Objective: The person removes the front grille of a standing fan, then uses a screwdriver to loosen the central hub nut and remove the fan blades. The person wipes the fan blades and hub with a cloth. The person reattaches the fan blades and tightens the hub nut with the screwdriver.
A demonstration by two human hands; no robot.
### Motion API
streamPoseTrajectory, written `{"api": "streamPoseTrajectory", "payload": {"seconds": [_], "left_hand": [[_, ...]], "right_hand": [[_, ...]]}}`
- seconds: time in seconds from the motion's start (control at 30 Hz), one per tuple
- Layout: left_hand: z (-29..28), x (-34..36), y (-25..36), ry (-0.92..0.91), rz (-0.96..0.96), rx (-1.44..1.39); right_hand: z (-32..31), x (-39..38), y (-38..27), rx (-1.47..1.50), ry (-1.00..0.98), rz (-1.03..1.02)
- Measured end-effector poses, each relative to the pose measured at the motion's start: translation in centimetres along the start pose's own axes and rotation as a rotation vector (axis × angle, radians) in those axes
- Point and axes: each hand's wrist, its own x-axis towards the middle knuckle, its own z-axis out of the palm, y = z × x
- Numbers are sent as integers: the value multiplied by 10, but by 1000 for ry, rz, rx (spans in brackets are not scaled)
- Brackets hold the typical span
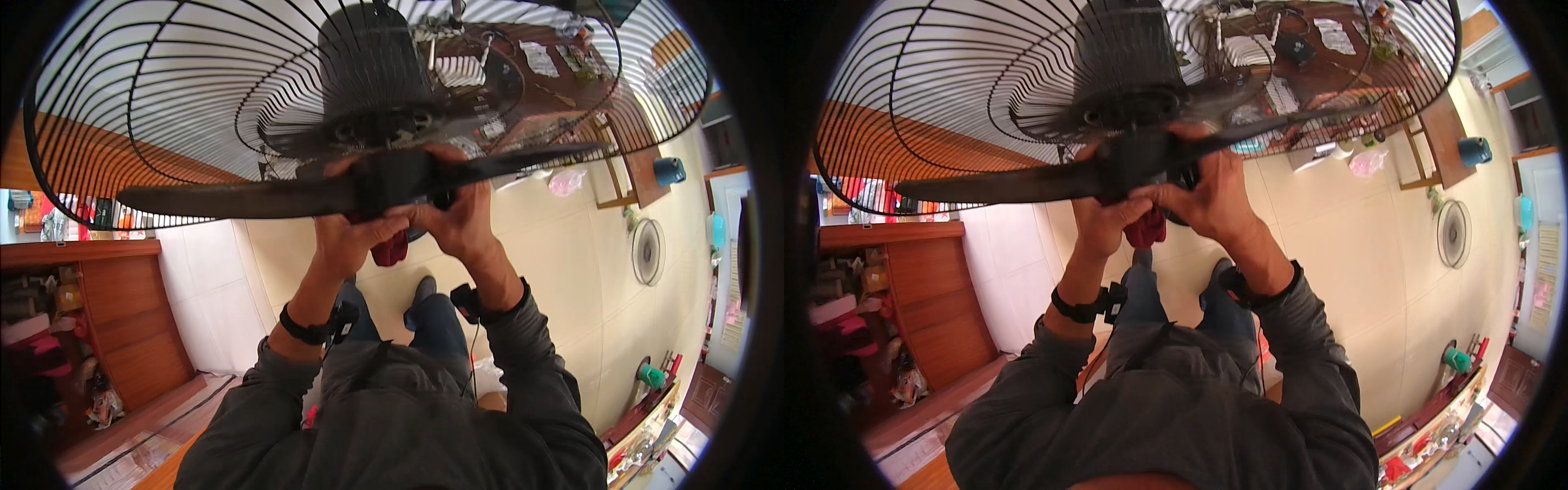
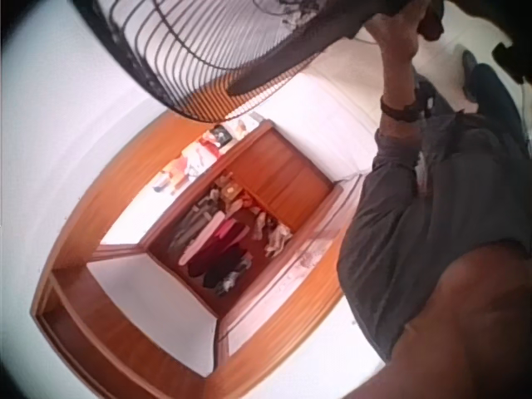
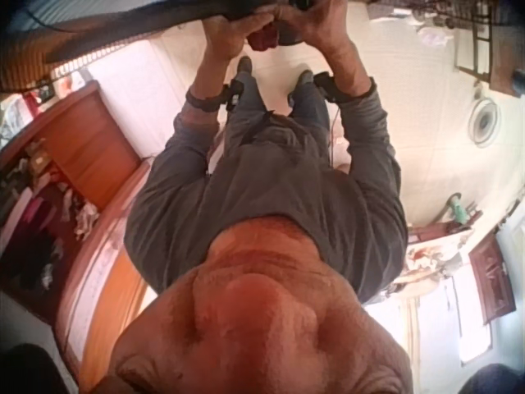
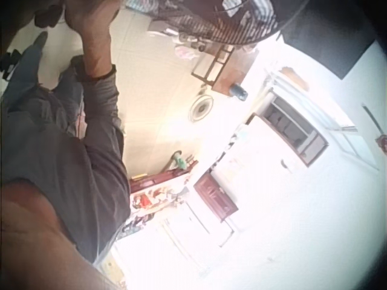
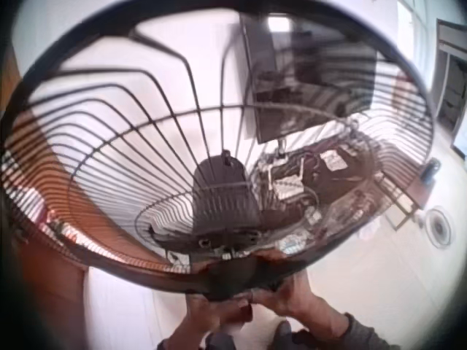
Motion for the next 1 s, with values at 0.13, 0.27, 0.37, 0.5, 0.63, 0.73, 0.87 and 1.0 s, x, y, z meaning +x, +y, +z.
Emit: {"api": "streamPoseTrajectory", "payload": {"seconds": [0.13,0.27,0.37,0.5,0.63,0.73,0.87,1.0], "left_hand": [[-5,13,-1,-98,45,33],[-5,11,2,-103,36,4],[-2,11,4,-94,61,64],[4,13,1,-29,123,158],[10,11,-3,31,129,130],[10,9,-3,36,112,141],[8,11,-7,51,134,211],[6,15,-12,10,149,198]], "right_hand": [[-3,1,-7,202,-55,171],[-19,-6,-14,345,-117,268],[-38,-12,-14,423,-47,389],[-46,-13,-9,399,150,540],[-32,-17,-16,303,372,550],[-28,-22,-27,345,96,524],[-26,-20,-33,427,361,374],[-31,-19,-26,490,240,605]]}}
